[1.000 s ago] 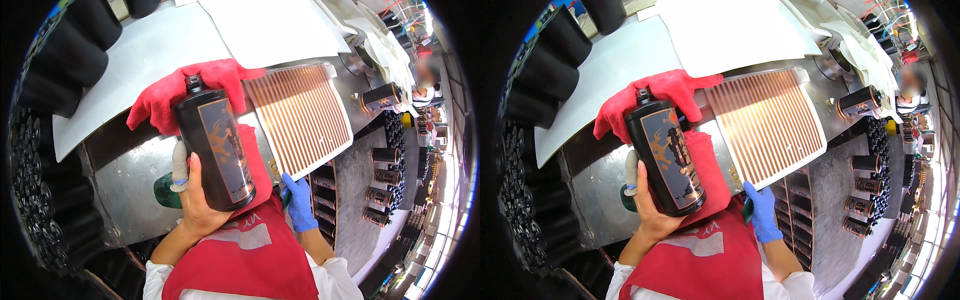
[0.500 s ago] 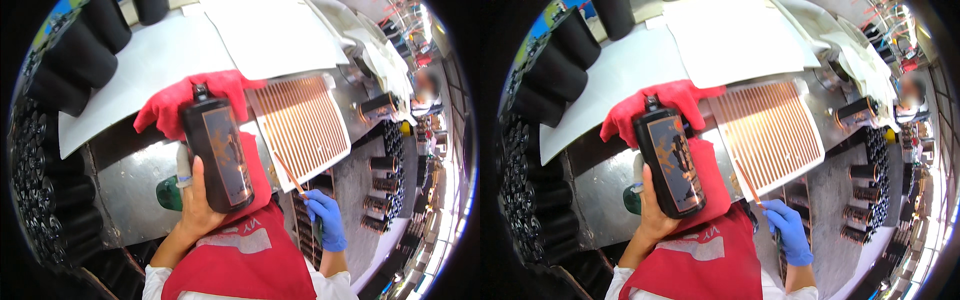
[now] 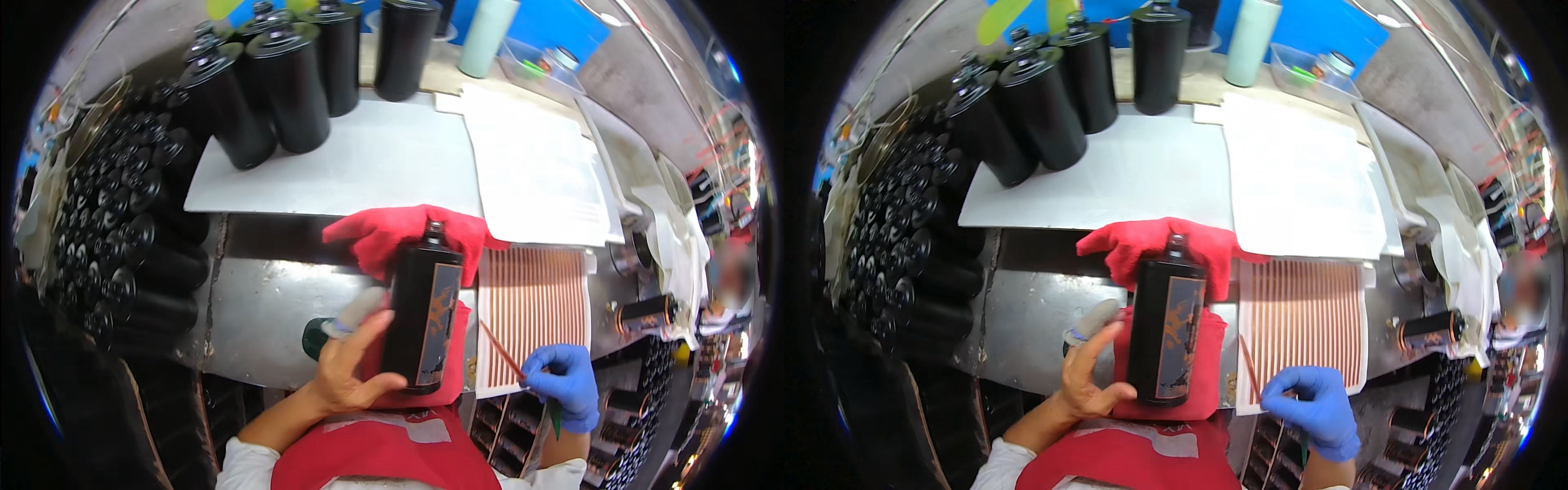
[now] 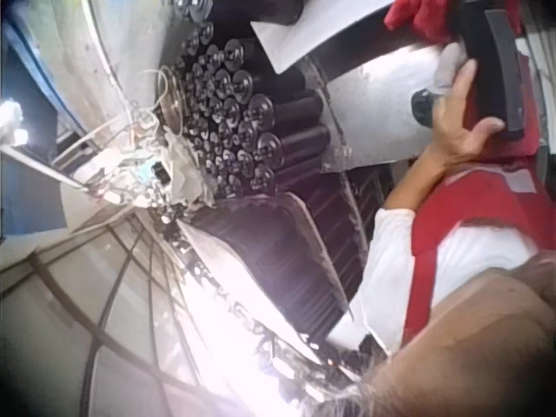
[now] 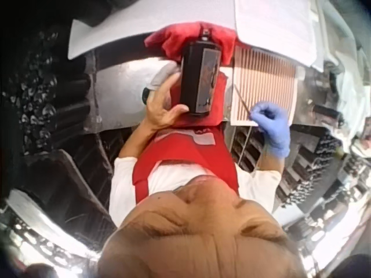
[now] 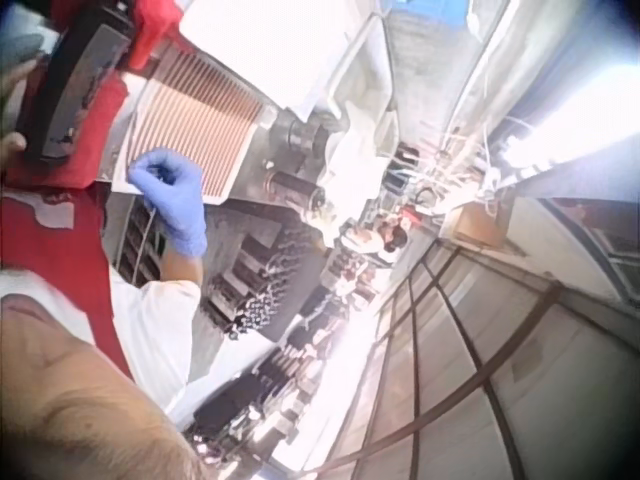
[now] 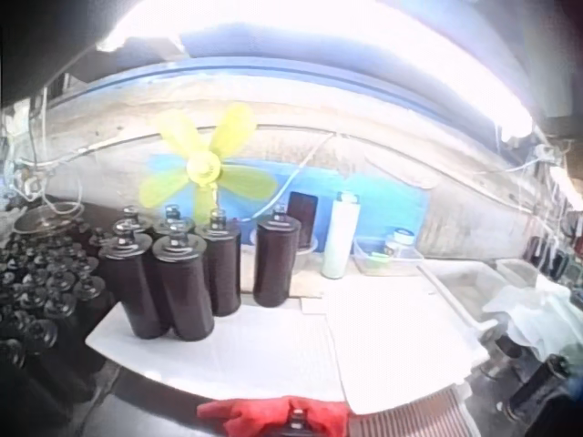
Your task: The person applies decorative labels and copper-colored bands to black cylindrical containers. They peel backing from adhesive labels, align and smooth them onto the container surface, and press copper bands around the top and bottom edges. The person wipes the container with a green cloth between steps and places finished containers aside.
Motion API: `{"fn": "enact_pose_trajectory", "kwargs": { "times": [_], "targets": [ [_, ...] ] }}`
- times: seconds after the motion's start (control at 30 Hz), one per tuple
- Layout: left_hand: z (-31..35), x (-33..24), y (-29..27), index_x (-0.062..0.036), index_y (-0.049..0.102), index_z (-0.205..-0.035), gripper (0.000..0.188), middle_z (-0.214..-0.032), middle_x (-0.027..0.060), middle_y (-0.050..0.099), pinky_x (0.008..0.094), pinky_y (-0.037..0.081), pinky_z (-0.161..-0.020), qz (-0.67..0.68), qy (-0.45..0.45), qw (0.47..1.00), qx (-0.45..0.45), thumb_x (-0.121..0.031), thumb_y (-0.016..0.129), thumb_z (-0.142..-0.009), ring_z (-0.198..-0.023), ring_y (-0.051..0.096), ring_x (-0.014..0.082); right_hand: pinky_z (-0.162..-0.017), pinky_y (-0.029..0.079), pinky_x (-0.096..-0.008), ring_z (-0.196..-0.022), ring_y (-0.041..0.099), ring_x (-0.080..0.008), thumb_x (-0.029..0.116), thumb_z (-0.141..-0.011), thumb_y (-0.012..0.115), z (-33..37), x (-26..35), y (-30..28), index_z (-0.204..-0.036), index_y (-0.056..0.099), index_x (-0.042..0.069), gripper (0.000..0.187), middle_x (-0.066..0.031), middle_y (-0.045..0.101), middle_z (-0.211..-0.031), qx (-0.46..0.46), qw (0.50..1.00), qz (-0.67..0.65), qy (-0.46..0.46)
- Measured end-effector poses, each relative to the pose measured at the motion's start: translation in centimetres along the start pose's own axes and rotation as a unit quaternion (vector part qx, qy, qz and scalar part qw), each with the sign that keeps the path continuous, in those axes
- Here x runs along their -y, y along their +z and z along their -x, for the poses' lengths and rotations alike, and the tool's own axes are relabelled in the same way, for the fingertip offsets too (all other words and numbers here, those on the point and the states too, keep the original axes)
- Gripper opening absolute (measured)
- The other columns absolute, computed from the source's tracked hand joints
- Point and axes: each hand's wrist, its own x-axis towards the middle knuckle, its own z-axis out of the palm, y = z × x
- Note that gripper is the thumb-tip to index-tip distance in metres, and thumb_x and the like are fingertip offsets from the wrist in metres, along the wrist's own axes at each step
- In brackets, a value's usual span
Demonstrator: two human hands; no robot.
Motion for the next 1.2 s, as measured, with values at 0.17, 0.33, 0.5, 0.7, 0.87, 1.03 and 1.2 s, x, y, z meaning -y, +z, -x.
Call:
{"fn": "enact_pose_trajectory", "kwargs": {
  "times": [0.17,0.33,0.5,0.7,0.87,1.03,1.2],
  "targets": [
    [-7.6,-4.8,3.3,-0.0003,0.052,-0.119,0.038,-0.118,0.0181,0.051,0.0374,0.036,-0.095,0.255,0.014,0.961,0.103,-0.027,0.054,-0.091,-0.111,0.048,0.03,-0.052,0.043,-0.0219,-0.057,0.059,-0.0107,-0.005,-0.063,0.071,0.7,7.8,2.3,-0.072,0.067,-0.003,0.011,-0.0078,0.063,-0.063,0.166,0.962,0.167,-0.137],
    [-9.0,-4.9,1.6,-0.0033,0.061,-0.088,0.016,-0.085,0.0035,0.06,0.0289,0.039,-0.073,0.377,-0.136,0.877,0.264,-0.019,0.058,-0.088,-0.079,0.051,0.0135,-0.046,0.039,-0.0217,-0.052,0.056,-0.0105,0.0,-0.062,0.071,-0.7,7.4,-1.2,-0.064,0.062,-0.002,0.009,-0.0083,0.061,-0.06,0.089,0.961,0.111,-0.238],
    [-7.0,-3.2,-1.8,-0.0038,0.063,-0.082,0.007,-0.073,0.0012,0.058,0.0244,0.038,-0.064,0.18,-0.217,0.956,0.08,-0.01,0.067,-0.081,-0.072,0.05,0.0101,-0.042,0.038,-0.0178,-0.048,0.053,-0.0084,0.0,-0.069,0.063,-4.3,4.0,-3.0,-0.071,0.058,-0.002,0.006,-0.0089,0.06,-0.062,-0.013,0.988,0.045,-0.148],
    [-7.9,-1.3,-3.1,-0.0033,0.062,-0.077,0.011,-0.069,-0.002,0.055,0.0224,0.033,-0.054,0.042,-0.241,0.969,0.036,-0.009,0.071,-0.076,-0.062,0.043,0.0058,-0.042,0.036,-0.0176,-0.045,0.049,-0.0062,0.004,-0.074,0.061,-7.6,1.9,-3.7,-0.075,0.057,-0.001,0.007,-0.0082,0.058,-0.062,-0.028,0.99,-0.047,-0.132],
    [-9.1,-0.6,-3.2,-0.0018,0.056,-0.075,0.013,-0.071,-0.0019,0.052,0.0188,0.034,-0.056,0.086,-0.288,0.954,0.001,-0.007,0.067,-0.08,-0.066,0.044,0.0033,-0.043,0.033,-0.016,-0.045,0.044,-0.0049,0.006,-0.075,0.061,-9.3,1.3,-3.6,-0.077,0.057,0.0,0.007,-0.0052,0.055,-0.061,-0.08,0.984,-0.108,-0.119],
    [-9.3,1.2,-1.8,-0.0002,0.057,-0.085,0.008,-0.077,-0.0019,0.055,0.0177,0.039,-0.06,0.209,-0.315,0.923,-0.066,-0.004,0.063,-0.084,-0.069,0.048,0.0033,-0.042,0.03,-0.0149,-0.044,0.042,-0.004,0.009,-0.078,0.061,-10.5,0.3,-4.4,-0.078,0.056,0.001,0.009,-0.0057,0.055,-0.063,-0.087,0.985,-0.11,-0.105],
    [-9.4,1.9,-1.1,0.0008,0.06,-0.086,0.006,-0.08,0.0006,0.059,0.0169,0.043,-0.063,0.202,-0.327,0.917,-0.109,-0.003,0.063,-0.084,-0.071,0.054,0.004,-0.042,0.03,-0.0161,-0.044,0.041,-0.0041,0.01,-0.08,0.061,-11.2,-0.4,-4.6,-0.076,0.055,0.002,0.01,-0.0059,0.055,-0.063,-0.084,0.985,-0.116,-0.1]
  ]
}}
